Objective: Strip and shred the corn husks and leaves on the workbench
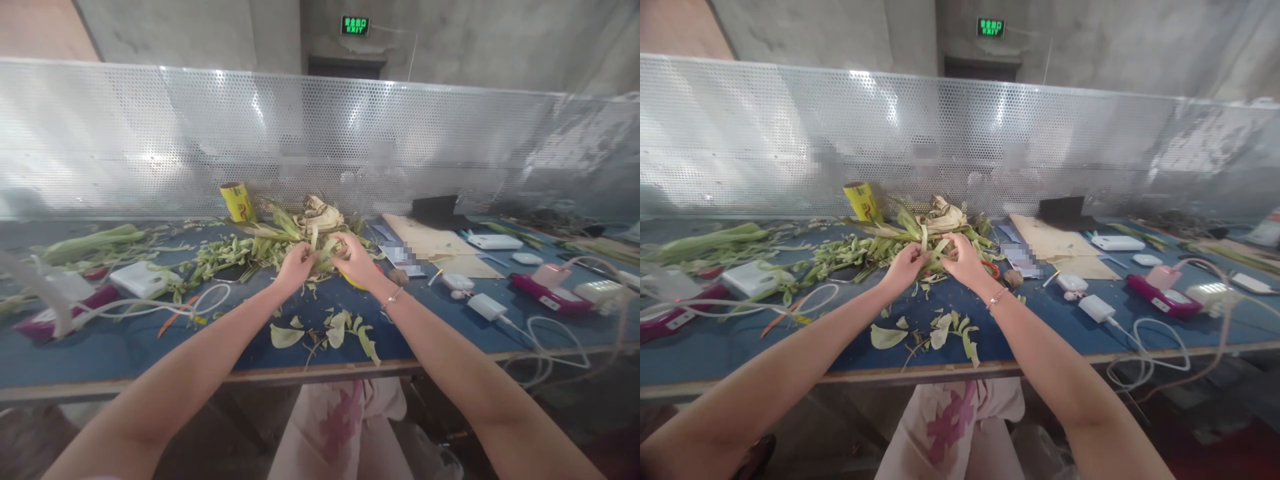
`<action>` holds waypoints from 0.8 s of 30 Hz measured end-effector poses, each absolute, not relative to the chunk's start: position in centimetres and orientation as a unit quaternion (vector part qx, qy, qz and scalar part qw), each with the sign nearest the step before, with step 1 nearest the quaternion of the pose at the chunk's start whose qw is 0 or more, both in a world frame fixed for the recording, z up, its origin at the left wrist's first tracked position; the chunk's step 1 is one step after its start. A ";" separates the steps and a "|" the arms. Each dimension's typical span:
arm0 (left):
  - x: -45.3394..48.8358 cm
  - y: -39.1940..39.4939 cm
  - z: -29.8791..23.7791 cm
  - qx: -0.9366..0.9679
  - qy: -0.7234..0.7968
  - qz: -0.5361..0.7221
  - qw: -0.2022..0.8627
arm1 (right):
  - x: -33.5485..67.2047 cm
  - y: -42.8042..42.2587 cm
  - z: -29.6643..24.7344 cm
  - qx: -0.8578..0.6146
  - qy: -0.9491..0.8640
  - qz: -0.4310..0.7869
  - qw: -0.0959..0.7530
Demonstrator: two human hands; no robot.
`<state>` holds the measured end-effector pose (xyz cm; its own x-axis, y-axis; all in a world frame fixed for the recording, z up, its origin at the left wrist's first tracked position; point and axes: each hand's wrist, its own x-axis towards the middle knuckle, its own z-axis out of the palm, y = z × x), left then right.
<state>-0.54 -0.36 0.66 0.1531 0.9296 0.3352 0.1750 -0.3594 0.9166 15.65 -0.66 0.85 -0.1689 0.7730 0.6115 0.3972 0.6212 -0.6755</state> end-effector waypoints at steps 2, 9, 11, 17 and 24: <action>-0.5 -0.4 0.7 0.644 0.424 0.507 0.385 | 15.6 -0.6 0.8 -0.396 -0.742 0.177 0.511; -0.4 -0.1 0.4 0.561 0.410 0.563 0.446 | 15.3 -0.7 0.7 -0.359 -0.745 0.194 0.528; -0.3 0.0 0.4 0.529 0.405 0.583 0.465 | 15.1 -0.8 0.7 -0.359 -0.743 0.212 0.524; -0.2 -0.2 0.6 0.507 0.416 0.586 0.475 | 15.0 -0.9 0.7 -0.348 -0.731 0.238 0.536; -0.2 -0.1 0.1 0.556 0.406 0.553 0.469 | 15.0 -0.5 0.3 -0.406 -0.700 0.292 0.511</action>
